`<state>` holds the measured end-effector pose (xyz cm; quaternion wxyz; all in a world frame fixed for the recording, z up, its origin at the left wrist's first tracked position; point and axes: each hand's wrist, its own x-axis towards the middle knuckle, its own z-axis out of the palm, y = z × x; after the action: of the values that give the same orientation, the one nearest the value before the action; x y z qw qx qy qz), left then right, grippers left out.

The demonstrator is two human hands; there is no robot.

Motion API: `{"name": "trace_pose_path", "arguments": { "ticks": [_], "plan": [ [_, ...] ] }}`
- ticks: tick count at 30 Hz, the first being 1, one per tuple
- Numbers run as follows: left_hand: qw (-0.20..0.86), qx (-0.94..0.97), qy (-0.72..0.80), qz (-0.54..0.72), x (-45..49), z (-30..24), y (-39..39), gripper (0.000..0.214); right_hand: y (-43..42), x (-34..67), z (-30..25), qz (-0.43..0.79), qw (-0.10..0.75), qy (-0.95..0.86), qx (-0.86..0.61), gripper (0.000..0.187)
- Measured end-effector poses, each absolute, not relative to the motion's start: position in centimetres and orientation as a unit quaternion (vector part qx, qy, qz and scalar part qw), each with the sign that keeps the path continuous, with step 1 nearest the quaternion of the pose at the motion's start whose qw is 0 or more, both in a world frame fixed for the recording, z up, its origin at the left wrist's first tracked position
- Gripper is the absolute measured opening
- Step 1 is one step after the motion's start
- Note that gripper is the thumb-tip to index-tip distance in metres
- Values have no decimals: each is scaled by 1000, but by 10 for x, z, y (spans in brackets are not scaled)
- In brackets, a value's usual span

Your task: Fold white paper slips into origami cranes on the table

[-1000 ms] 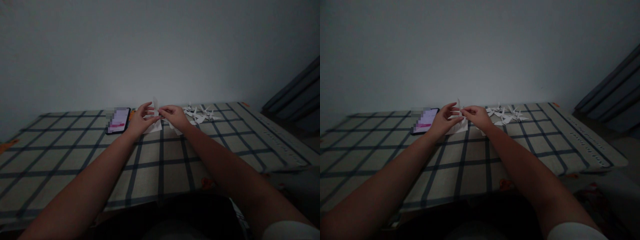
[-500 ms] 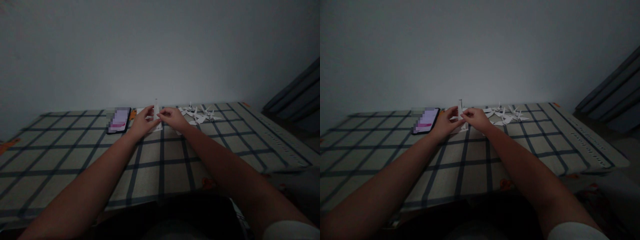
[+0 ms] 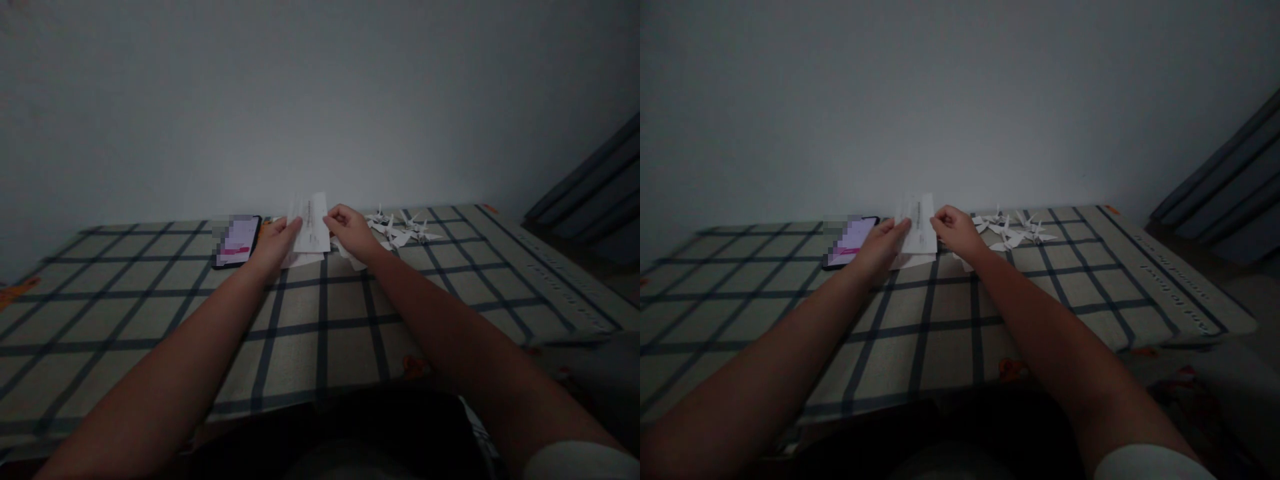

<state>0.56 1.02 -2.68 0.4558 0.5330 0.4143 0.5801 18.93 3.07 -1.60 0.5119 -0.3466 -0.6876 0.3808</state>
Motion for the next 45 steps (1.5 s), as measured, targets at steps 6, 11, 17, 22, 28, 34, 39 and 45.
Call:
{"name": "trace_pose_path", "arguments": {
  "ticks": [6,11,17,22,28,34,39,45],
  "plan": [
    [534,445,378,611,2,-15,11,20,37,194,-15,407,551,-614,-392,14],
    [545,433,367,617,-2,-11,12,25,37,195,-15,434,532,-634,-356,25],
    [580,400,384,598,-3,-6,12,25,34,195,-17,425,463,-709,-319,30],
    [606,370,384,590,-8,-7,14,22,35,198,-18,377,458,-734,-330,15],
    [626,364,380,575,-13,-10,17,23,42,201,-23,383,482,-706,-349,26],
    [615,324,407,592,-14,-7,17,18,39,203,-18,375,466,-736,-317,25],
    [611,351,386,595,-10,-8,16,24,37,199,-16,420,500,-659,-374,30],
    [616,411,341,579,-6,-5,10,48,43,200,-21,452,511,-609,-404,20]
  ]
}}
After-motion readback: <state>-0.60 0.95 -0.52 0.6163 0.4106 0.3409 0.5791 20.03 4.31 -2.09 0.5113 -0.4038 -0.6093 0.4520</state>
